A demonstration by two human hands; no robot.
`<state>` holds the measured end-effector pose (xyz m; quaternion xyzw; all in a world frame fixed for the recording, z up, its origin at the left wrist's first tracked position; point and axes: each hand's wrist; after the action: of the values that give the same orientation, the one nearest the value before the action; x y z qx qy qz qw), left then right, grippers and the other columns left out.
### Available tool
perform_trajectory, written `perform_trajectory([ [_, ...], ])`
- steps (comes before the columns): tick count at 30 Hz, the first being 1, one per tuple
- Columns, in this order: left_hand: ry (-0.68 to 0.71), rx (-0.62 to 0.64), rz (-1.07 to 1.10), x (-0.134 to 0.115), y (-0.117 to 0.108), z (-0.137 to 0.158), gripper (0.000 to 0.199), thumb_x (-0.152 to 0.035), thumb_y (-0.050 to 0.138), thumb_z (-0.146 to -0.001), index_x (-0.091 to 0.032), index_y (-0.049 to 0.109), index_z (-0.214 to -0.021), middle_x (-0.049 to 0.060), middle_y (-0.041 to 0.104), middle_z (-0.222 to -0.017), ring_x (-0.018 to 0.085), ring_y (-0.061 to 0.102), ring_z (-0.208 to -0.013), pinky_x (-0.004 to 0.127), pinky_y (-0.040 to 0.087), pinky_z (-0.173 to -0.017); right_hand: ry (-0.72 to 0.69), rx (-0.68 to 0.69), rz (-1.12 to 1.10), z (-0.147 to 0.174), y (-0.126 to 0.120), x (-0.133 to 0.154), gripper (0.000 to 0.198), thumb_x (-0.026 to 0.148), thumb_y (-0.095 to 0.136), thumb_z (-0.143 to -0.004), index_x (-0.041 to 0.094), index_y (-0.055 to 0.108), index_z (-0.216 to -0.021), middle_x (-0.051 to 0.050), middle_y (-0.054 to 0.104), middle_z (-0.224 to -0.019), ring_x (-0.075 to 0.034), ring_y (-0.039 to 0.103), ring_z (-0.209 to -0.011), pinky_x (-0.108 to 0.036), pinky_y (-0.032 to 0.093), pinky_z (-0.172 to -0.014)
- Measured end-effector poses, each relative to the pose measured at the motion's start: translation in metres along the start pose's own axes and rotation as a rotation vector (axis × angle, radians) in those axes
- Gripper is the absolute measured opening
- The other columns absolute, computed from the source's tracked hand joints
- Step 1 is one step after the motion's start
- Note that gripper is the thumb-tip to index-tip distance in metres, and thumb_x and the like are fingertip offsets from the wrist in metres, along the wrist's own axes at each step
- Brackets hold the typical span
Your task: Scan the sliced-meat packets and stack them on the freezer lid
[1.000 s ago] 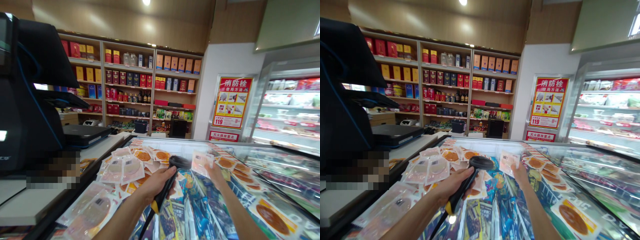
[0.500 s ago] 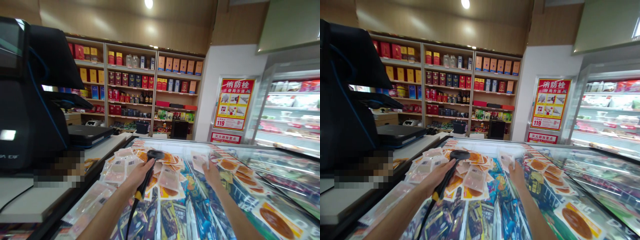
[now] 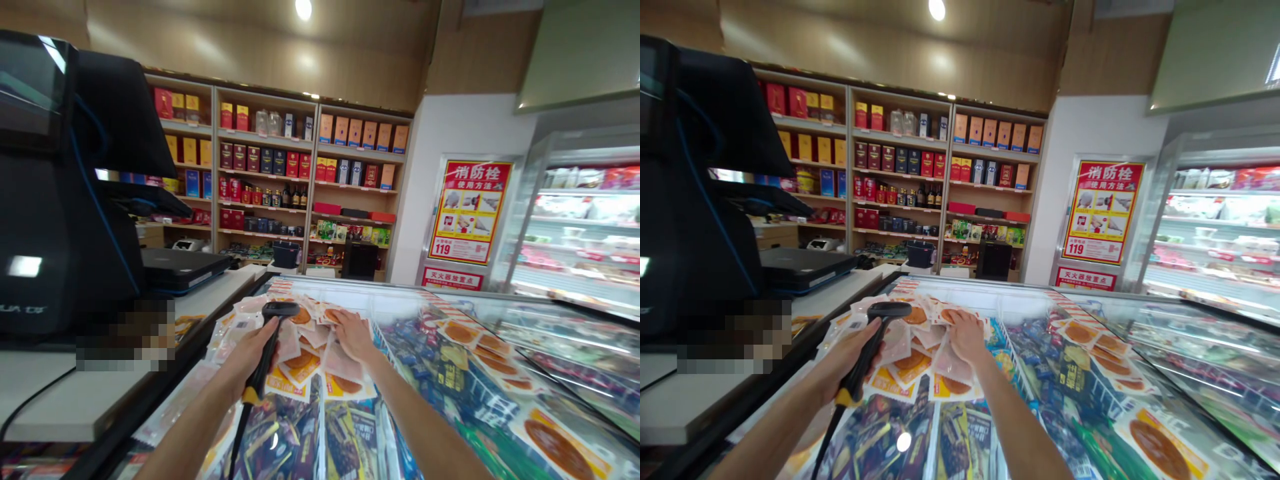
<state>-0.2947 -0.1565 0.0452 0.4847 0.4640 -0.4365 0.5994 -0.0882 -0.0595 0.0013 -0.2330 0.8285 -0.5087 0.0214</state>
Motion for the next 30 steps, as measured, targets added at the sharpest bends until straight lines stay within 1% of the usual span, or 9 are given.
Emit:
perform_trajectory([
  [6, -0.001, 0.038, -0.036, 0.000, -0.001, 0.002, 0.039, -0.053, 0.054, -0.062, -0.015, 0.050, -0.068, -0.003, 0.050, -0.048, 0.007, 0.043, -0.035, 0.017, 0.032, -0.033, -0.001, 0.094, -0.028, -0.010, 0.010, 0.005, 0.047, 0.029, 0.032, -0.078, 0.023, 0.033, -0.124, -0.005, 0.035, -0.131, -0.020, 0.029, -0.119, -0.045, 0.017, -0.095],
  [11, -0.001, 0.130, -0.050, 0.002, 0.016, 0.008, 0.038, -0.053, 0.053, -0.063, -0.015, 0.049, -0.065, -0.003, 0.051, -0.050, 0.006, 0.043, -0.037, 0.018, 0.034, -0.035, 0.091, 0.101, -0.058, 0.008, -0.007, -0.030, 0.053, 0.039, 0.027, -0.079, 0.023, 0.022, -0.130, -0.006, 0.022, -0.137, -0.022, 0.018, -0.125, -0.051, 0.015, -0.096],
  [14, -0.009, 0.191, -0.083, 0.006, 0.030, 0.010, 0.040, -0.055, 0.051, -0.063, -0.015, 0.049, -0.061, -0.003, 0.050, -0.048, 0.006, 0.042, -0.036, 0.018, 0.034, -0.035, 0.208, 0.073, 0.016, 0.037, -0.029, -0.068, 0.053, 0.039, 0.027, -0.078, 0.022, 0.025, -0.129, -0.007, 0.023, -0.137, -0.023, 0.018, -0.124, -0.052, 0.016, -0.095],
  [17, -0.028, 0.262, -0.138, 0.013, 0.045, 0.011, 0.043, -0.057, 0.047, -0.065, -0.014, 0.048, -0.059, -0.003, 0.049, -0.045, 0.006, 0.042, -0.035, 0.018, 0.033, -0.035, 0.352, 0.068, 0.163, 0.079, -0.055, -0.111, 0.053, 0.036, 0.027, -0.078, 0.020, 0.028, -0.128, -0.009, 0.027, -0.135, -0.025, 0.021, -0.123, -0.053, 0.019, -0.093],
  [20, -0.046, 0.332, -0.118, 0.019, 0.060, 0.013, 0.041, -0.056, 0.047, -0.066, -0.015, 0.047, -0.062, -0.003, 0.049, -0.046, 0.006, 0.042, -0.035, 0.018, 0.033, -0.035, 0.570, 0.097, 0.357, 0.129, -0.081, -0.152, 0.054, 0.039, 0.029, -0.076, 0.020, 0.032, -0.126, -0.009, 0.028, -0.135, -0.028, 0.020, -0.123, -0.056, 0.019, -0.091],
  [23, -0.077, 0.380, -0.095, 0.024, 0.075, 0.016, 0.038, -0.053, 0.050, -0.065, -0.016, 0.046, -0.064, -0.003, 0.051, -0.050, 0.006, 0.043, -0.037, 0.017, 0.032, -0.036, 0.785, 0.134, 0.464, 0.177, -0.099, -0.185, 0.060, 0.050, 0.029, -0.073, 0.021, 0.033, -0.125, -0.012, 0.029, -0.133, -0.033, 0.021, -0.121, -0.060, 0.022, -0.086],
  [26, -0.099, 0.386, -0.090, 0.028, 0.087, 0.018, 0.037, -0.052, 0.051, -0.065, -0.016, 0.045, -0.065, -0.003, 0.052, -0.052, 0.006, 0.044, -0.038, 0.017, 0.032, -0.036, 0.903, 0.213, 0.427, 0.208, -0.101, -0.203, 0.065, 0.057, 0.026, -0.071, 0.021, 0.034, -0.125, -0.013, 0.033, -0.130, -0.036, 0.027, -0.117, -0.058, 0.027, -0.082],
  [28, -0.107, 0.406, -0.087, 0.030, 0.092, 0.017, 0.038, -0.053, 0.051, -0.064, -0.017, 0.044, -0.066, -0.003, 0.051, -0.052, 0.006, 0.044, -0.038, 0.018, 0.031, -0.035, 0.881, 0.238, 0.403, 0.212, -0.092, -0.207, 0.066, 0.057, 0.027, -0.071, 0.020, 0.034, -0.125, -0.013, 0.032, -0.131, -0.036, 0.028, -0.117, -0.055, 0.029, -0.083],
  [30, -0.120, 0.416, -0.092, 0.032, 0.095, 0.016, 0.039, -0.055, 0.051, -0.063, -0.017, 0.042, -0.066, -0.004, 0.050, -0.051, 0.006, 0.043, -0.037, 0.018, 0.031, -0.035, 0.829, 0.215, 0.405, 0.201, -0.080, -0.204, 0.065, 0.056, 0.027, -0.071, 0.019, 0.034, -0.124, -0.012, 0.031, -0.132, -0.035, 0.025, -0.119, -0.053, 0.026, -0.086],
])
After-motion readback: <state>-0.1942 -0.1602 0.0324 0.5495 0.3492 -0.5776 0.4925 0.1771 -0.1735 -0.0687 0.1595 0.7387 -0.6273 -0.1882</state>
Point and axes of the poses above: each hand's wrist, its own z-axis away from the middle knuckle, its own y-axis out of the palm, x = y × z
